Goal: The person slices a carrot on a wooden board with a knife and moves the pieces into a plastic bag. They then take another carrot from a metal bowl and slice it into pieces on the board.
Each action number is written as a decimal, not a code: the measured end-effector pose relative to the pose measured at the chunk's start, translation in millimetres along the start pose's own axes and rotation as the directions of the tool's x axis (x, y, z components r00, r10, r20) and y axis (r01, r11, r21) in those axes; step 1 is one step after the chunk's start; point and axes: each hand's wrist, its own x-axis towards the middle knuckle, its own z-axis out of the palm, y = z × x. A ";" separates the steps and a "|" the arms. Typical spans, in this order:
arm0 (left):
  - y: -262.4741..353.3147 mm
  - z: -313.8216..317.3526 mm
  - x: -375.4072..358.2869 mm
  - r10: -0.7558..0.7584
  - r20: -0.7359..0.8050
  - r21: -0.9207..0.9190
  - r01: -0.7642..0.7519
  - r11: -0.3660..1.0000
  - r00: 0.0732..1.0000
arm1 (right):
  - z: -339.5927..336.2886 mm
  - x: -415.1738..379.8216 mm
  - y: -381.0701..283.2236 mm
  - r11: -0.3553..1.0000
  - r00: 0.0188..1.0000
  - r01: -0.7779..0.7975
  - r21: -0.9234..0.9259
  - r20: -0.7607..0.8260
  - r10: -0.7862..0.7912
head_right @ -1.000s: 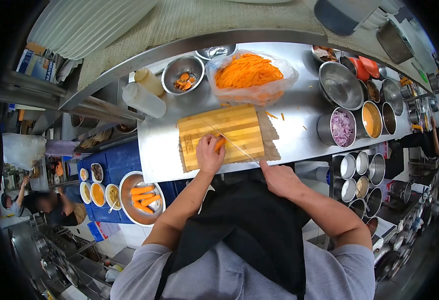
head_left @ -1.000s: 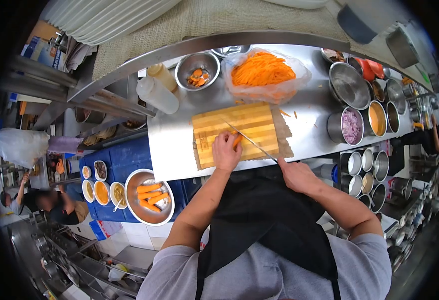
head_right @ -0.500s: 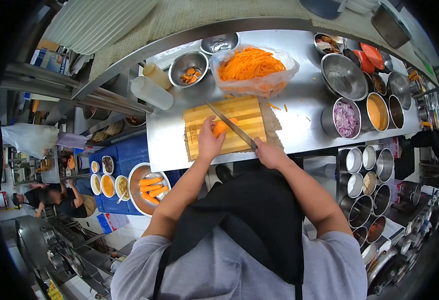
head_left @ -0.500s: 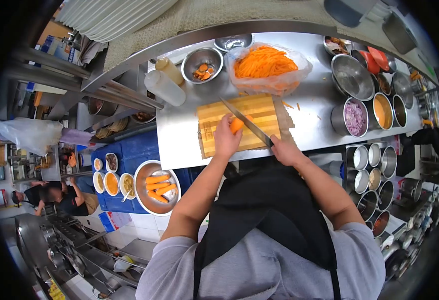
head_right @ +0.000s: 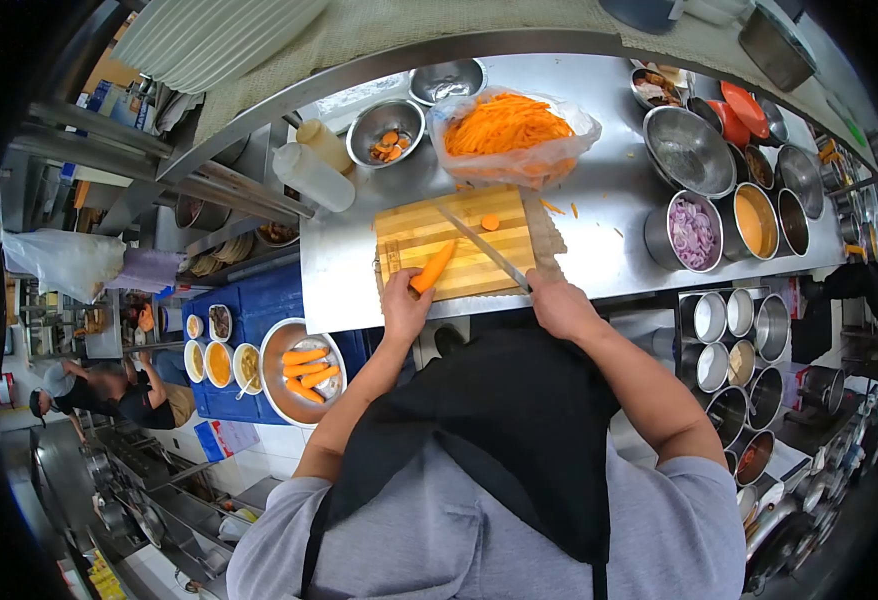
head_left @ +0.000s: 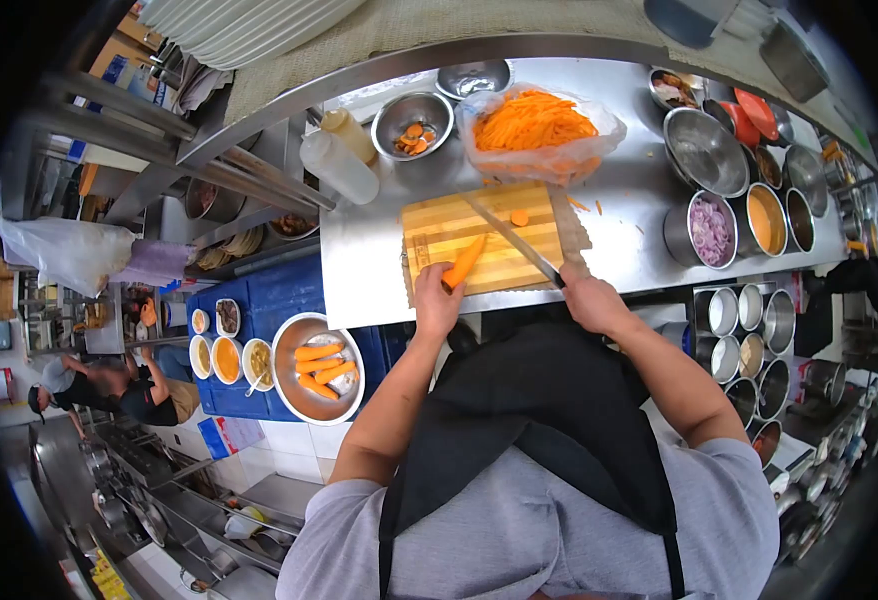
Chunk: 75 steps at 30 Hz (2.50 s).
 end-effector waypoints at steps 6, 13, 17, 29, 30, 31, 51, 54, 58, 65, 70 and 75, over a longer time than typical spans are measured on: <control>2.9 -6.2 2.7 -0.026 0.018 -0.017 0.026 1.000 0.999 | -5.3 -1.9 -29.4 0.996 0.996 0.085 -0.032 0.001 -0.085; -2.0 -4.6 0.3 -0.002 0.022 0.021 0.001 1.000 1.000 | 31.0 23.9 -11.6 0.995 0.995 0.099 0.005 0.030 -0.100; -19.6 -5.7 6.9 0.038 -0.075 0.007 -0.038 0.999 0.996 | 19.6 12.0 4.2 0.983 0.997 0.079 0.168 -0.019 -0.077; 8.5 -20.7 52.8 0.109 -0.046 0.282 -0.092 0.955 0.993 | 60.2 -59.6 109.7 0.894 0.949 -0.141 0.426 -0.200 0.245; 16.8 -17.2 56.6 0.110 -0.044 0.281 -0.093 0.955 0.993 | 63.8 -68.1 113.0 0.887 0.945 -0.156 0.434 -0.196 0.262; 29.9 -11.4 63.9 0.167 -0.007 0.250 -0.160 0.955 0.986 | 65.4 -75.5 114.0 0.887 0.944 -0.154 0.434 -0.199 0.262; 70.5 123.1 74.4 0.255 0.342 0.049 -0.288 0.956 0.904 | 107.8 -165.8 174.3 0.739 0.854 -0.173 0.651 -0.274 0.441; 54.6 109.3 88.2 0.230 0.415 0.014 -0.259 0.966 0.880 | 115.1 -174.0 180.4 0.748 0.831 -0.150 0.647 -0.327 0.450; 43.0 60.1 175.5 0.125 0.172 0.123 -0.148 0.981 0.977 | 105.7 -174.7 181.1 0.695 0.827 -0.187 0.694 -0.271 0.493; 40.3 -48.5 241.8 0.455 -0.305 0.285 -0.376 0.882 0.837 | 82.3 -138.5 189.0 0.869 0.910 -0.115 0.481 -0.300 0.286; 33.4 -49.8 138.6 -0.009 0.029 0.266 0.001 0.964 1.000 | 54.1 -106.7 148.3 0.828 0.928 -0.102 0.551 -0.246 0.278; 9.1 -7.7 39.5 -0.123 0.064 0.398 0.087 0.913 0.990 | 50.4 -81.4 135.3 0.907 0.978 -0.070 0.416 -0.151 0.145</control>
